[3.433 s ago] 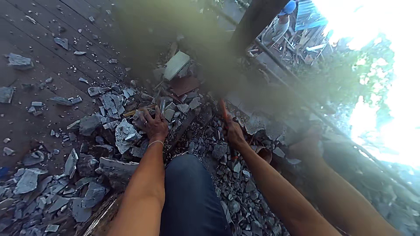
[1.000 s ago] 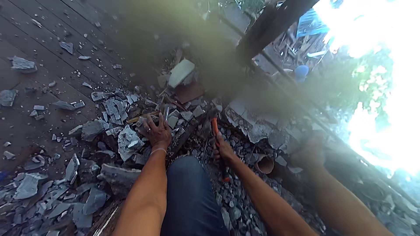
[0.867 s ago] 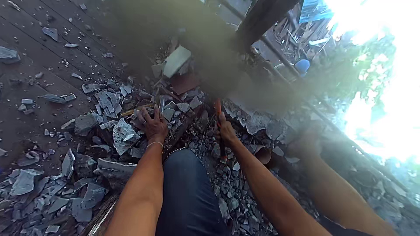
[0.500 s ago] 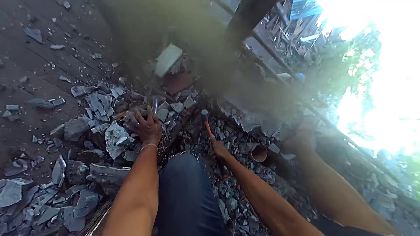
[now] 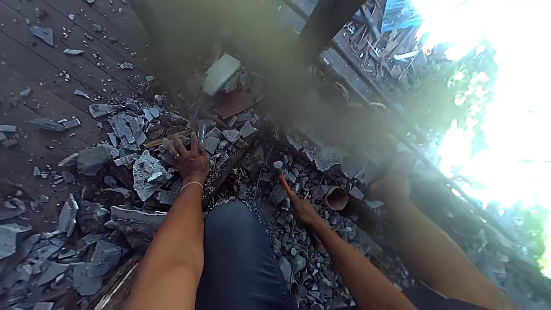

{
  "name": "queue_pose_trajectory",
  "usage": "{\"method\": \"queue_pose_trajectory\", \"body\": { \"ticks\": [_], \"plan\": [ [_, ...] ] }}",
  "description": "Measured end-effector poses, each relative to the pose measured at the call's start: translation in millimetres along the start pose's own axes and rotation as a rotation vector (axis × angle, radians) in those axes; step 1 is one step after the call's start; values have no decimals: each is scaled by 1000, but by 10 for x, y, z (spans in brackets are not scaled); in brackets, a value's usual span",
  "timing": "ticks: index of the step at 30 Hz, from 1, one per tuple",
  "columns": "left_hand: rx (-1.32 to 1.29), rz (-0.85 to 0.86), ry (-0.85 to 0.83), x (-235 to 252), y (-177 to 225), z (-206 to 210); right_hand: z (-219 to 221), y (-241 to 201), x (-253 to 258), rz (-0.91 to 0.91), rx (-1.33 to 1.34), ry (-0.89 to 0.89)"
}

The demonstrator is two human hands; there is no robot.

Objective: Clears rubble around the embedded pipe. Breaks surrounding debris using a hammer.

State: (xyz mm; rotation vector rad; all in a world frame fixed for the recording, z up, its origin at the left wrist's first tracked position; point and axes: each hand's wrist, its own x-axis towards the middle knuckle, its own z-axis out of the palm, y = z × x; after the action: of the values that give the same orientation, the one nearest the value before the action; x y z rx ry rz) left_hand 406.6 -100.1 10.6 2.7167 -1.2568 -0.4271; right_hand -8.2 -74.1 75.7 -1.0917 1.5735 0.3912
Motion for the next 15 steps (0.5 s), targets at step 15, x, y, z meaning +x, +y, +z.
{"method": "queue_pose_trajectory", "body": {
  "ticks": [15],
  "plan": [
    [-31,14,16,-37,-58,46,-776,-1320,-7,-198,-469,543]
  ]
}}
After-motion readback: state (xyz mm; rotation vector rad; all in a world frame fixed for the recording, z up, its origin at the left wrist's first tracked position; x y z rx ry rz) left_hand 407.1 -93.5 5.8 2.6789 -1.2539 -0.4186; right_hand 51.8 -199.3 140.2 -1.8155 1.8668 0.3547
